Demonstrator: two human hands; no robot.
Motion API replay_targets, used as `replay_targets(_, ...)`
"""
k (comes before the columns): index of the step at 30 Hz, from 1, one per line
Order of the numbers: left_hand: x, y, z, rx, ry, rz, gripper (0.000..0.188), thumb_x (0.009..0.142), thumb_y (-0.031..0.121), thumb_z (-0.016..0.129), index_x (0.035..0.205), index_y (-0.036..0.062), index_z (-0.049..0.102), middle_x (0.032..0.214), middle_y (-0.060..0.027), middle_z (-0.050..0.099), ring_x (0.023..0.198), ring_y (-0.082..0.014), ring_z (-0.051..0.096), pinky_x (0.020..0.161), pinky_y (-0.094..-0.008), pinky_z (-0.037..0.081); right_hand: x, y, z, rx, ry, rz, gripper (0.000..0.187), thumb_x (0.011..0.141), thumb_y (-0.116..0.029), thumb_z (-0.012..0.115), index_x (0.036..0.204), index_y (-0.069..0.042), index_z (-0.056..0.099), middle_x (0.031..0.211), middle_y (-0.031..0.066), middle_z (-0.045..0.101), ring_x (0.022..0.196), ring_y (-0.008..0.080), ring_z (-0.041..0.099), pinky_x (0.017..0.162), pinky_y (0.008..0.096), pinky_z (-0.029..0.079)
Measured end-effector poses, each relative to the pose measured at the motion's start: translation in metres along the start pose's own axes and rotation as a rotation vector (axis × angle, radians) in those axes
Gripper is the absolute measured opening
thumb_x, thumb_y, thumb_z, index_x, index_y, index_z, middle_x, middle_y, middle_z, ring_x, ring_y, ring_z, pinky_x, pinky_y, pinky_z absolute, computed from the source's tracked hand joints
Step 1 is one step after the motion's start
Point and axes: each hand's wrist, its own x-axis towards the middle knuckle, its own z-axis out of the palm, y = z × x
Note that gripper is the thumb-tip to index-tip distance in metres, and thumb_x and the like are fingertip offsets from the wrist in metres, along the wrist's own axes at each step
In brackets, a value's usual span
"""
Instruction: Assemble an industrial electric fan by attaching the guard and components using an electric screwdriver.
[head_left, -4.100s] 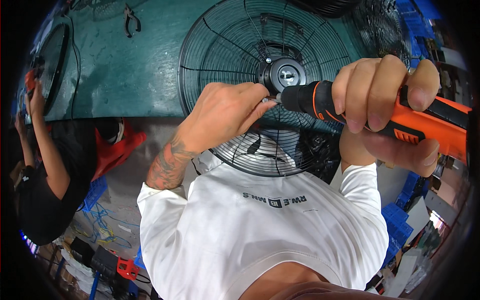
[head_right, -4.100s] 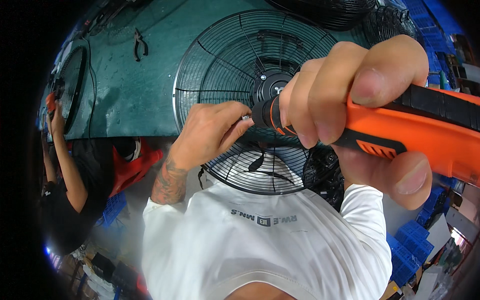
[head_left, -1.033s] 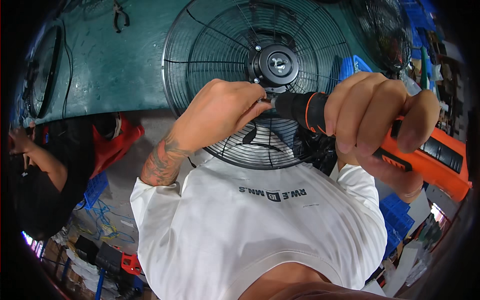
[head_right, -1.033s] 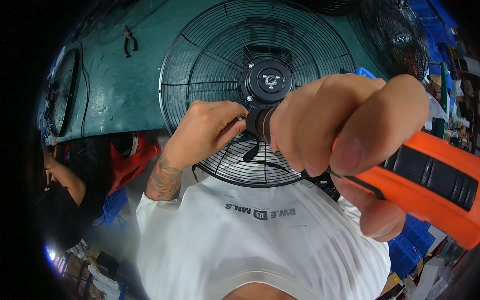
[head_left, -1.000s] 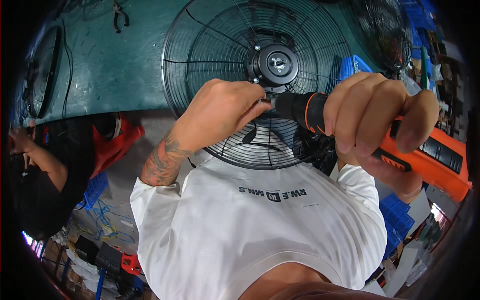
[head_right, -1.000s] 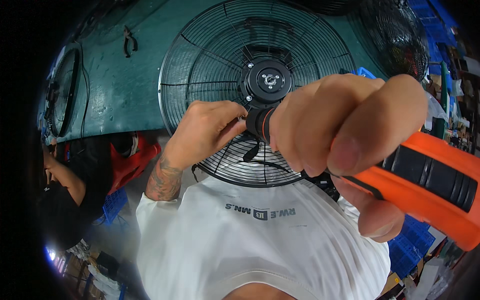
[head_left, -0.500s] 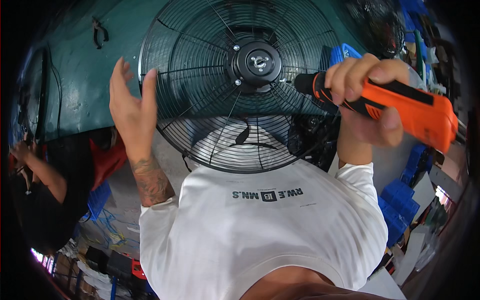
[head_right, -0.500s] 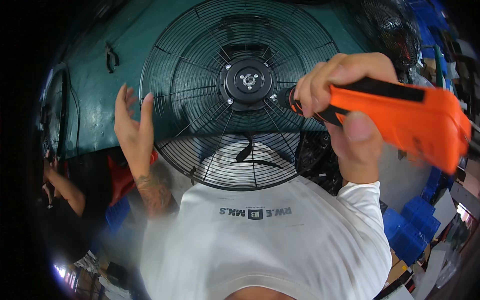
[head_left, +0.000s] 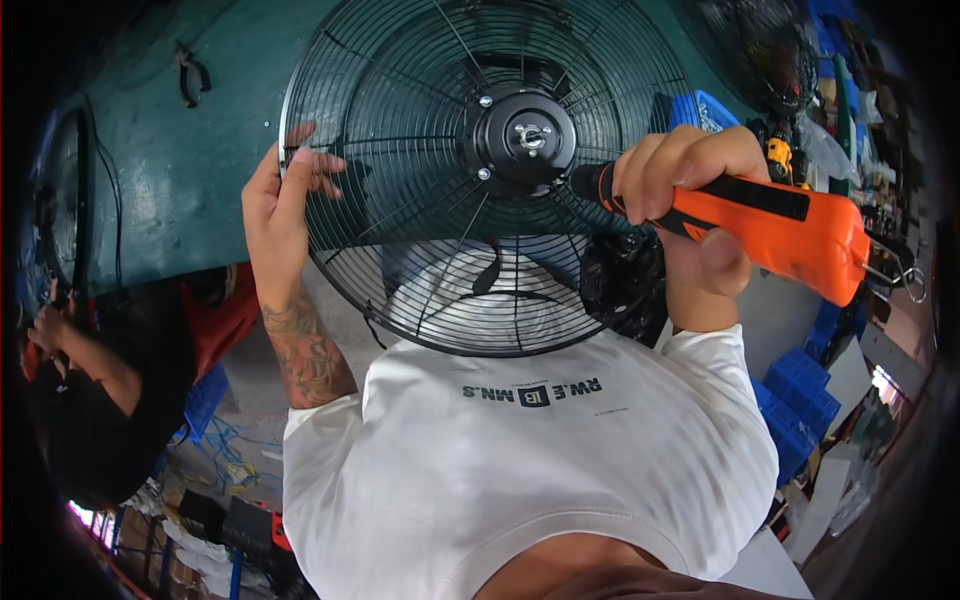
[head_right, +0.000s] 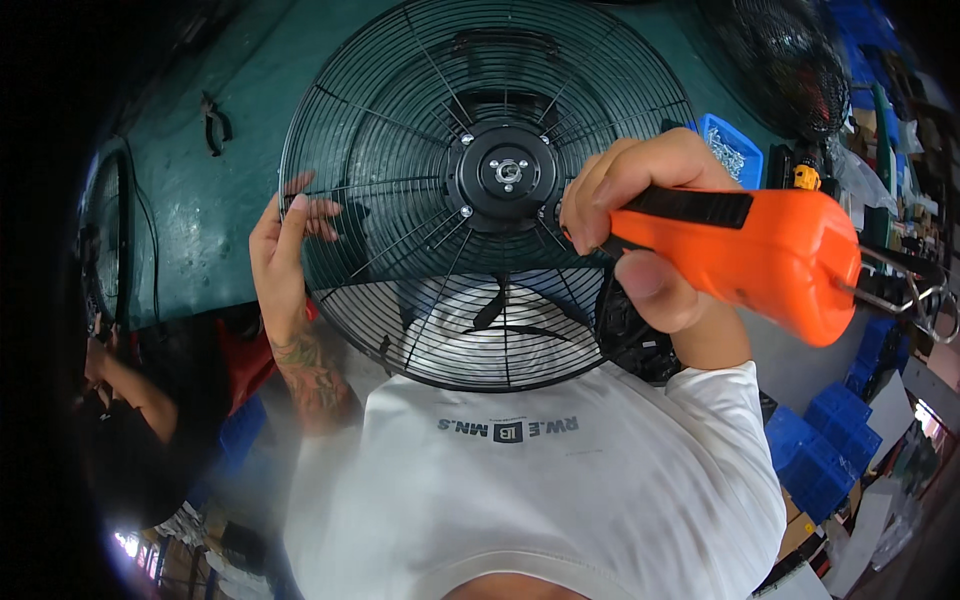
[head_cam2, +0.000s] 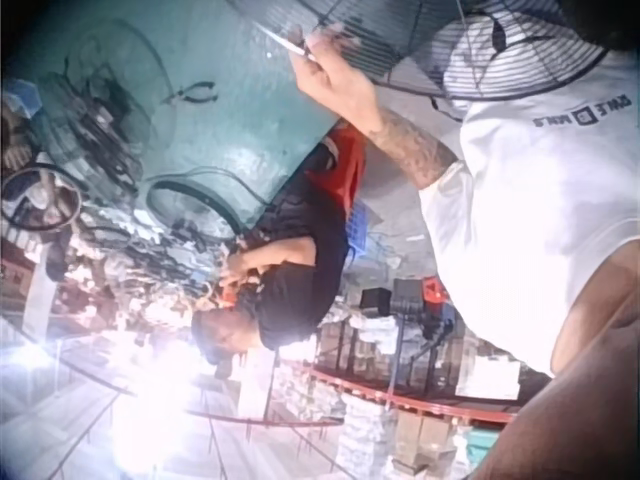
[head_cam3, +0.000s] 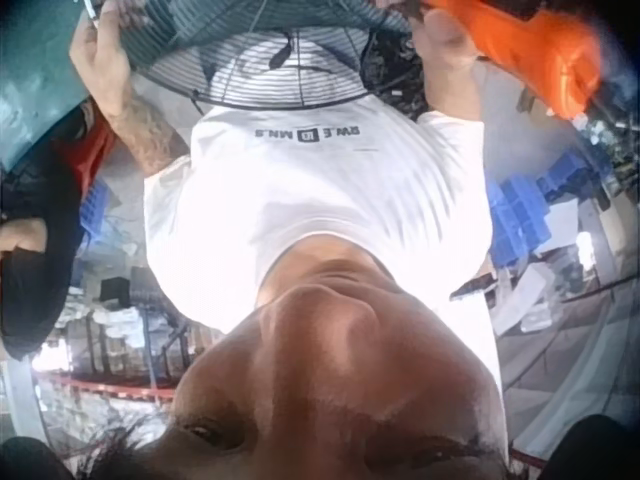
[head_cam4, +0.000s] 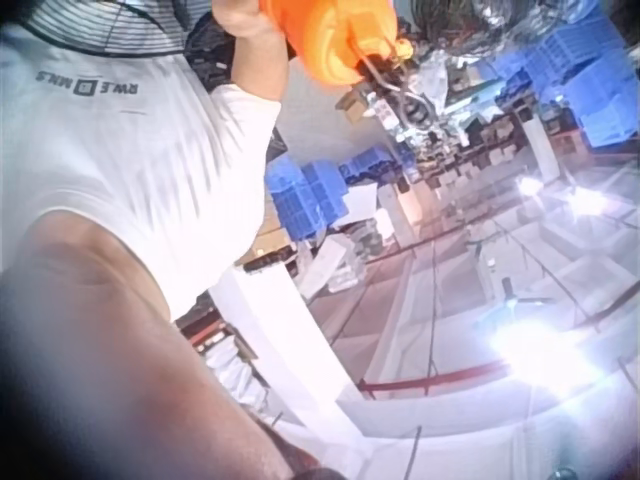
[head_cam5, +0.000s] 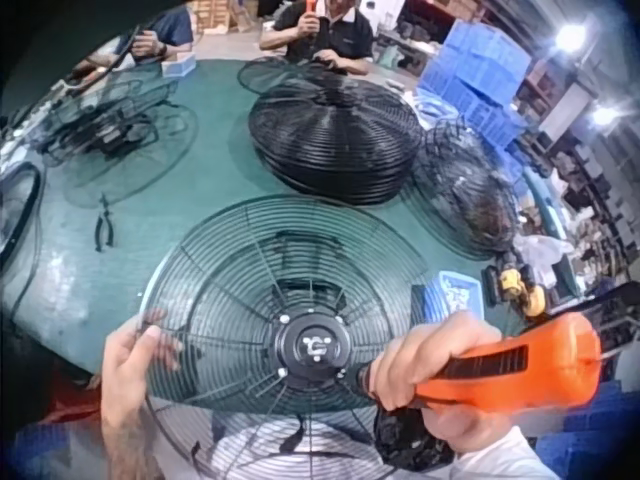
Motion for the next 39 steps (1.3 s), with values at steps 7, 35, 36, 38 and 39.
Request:
replay_targets(7, 0.007, 0.000, 0.000, -0.026, -0.025, -0.004, 0.039, 0.106, 0.019, 0.052, 0.134, -0.0076, 0.058, 0.093, -0.0100, 0.072, 0.075, -0.0101, 0.060, 0.073, -0.0261, 0.050, -0.001, 0.001, 0.004, -0.056, -0.058, 0.036, 0.047, 0.087, -0.037, 0.077, 0.108, -0.002, 0.053, 0.084, 0.0100, 0.059, 0.070, 0.0204, 0.060, 0.066, 0.0359, 0.051)
replay_targets(35, -0.014, 0.002, 0.011, -0.101, 0.103, 0.062, 0.051, 0.103, 0.011, 0.052, 0.150, -0.0041, 0.043, 0.089, -0.0130, 0.069, 0.074, -0.0124, 0.061, 0.067, -0.0278, 0.052, 0.037, -0.029, -0.018, 0.125, 0.025, -0.219, 0.035, 0.089, -0.018, 0.074, 0.111, 0.004, 0.058, 0.079, 0.0113, 0.063, 0.063, 0.0192, 0.061, 0.059, 0.0335, 0.054)
replay_targets(36, -0.015, 0.003, 0.012, -0.122, 0.114, 0.059, 0.051, 0.103, 0.011, 0.052, 0.151, -0.0043, 0.042, 0.090, -0.0139, 0.070, 0.073, -0.0125, 0.062, 0.067, -0.0279, 0.052, 0.040, -0.024, -0.022, 0.039, 0.089, -0.228, 0.027, 0.092, -0.015, 0.068, 0.110, 0.003, 0.058, 0.076, 0.0111, 0.062, 0.063, 0.0190, 0.061, 0.059, 0.0329, 0.054)
replay_targets(38, -0.013, 0.010, 0.017, -0.099, 0.095, 0.049, 0.051, 0.102, 0.012, 0.052, 0.150, -0.0048, 0.043, 0.090, -0.0145, 0.070, 0.071, -0.0121, 0.060, 0.067, -0.0275, 0.051, 0.042, -0.003, -0.033, -0.035, 0.197, -0.215, 0.023, 0.092, -0.011, 0.067, 0.109, 0.003, 0.060, 0.073, 0.0088, 0.062, 0.061, 0.0159, 0.063, 0.057, 0.0297, 0.053)
replay_targets(39, -0.015, 0.013, 0.018, -0.087, 0.115, 0.028, 0.051, 0.102, 0.013, 0.053, 0.149, -0.0054, 0.044, 0.090, -0.0152, 0.071, 0.070, -0.0117, 0.058, 0.066, -0.0271, 0.051, 0.042, 0.004, -0.035, -0.080, 0.250, -0.169, 0.022, 0.092, -0.010, 0.067, 0.108, 0.003, 0.060, 0.071, 0.0079, 0.063, 0.060, 0.0143, 0.063, 0.055, 0.0281, 0.052)
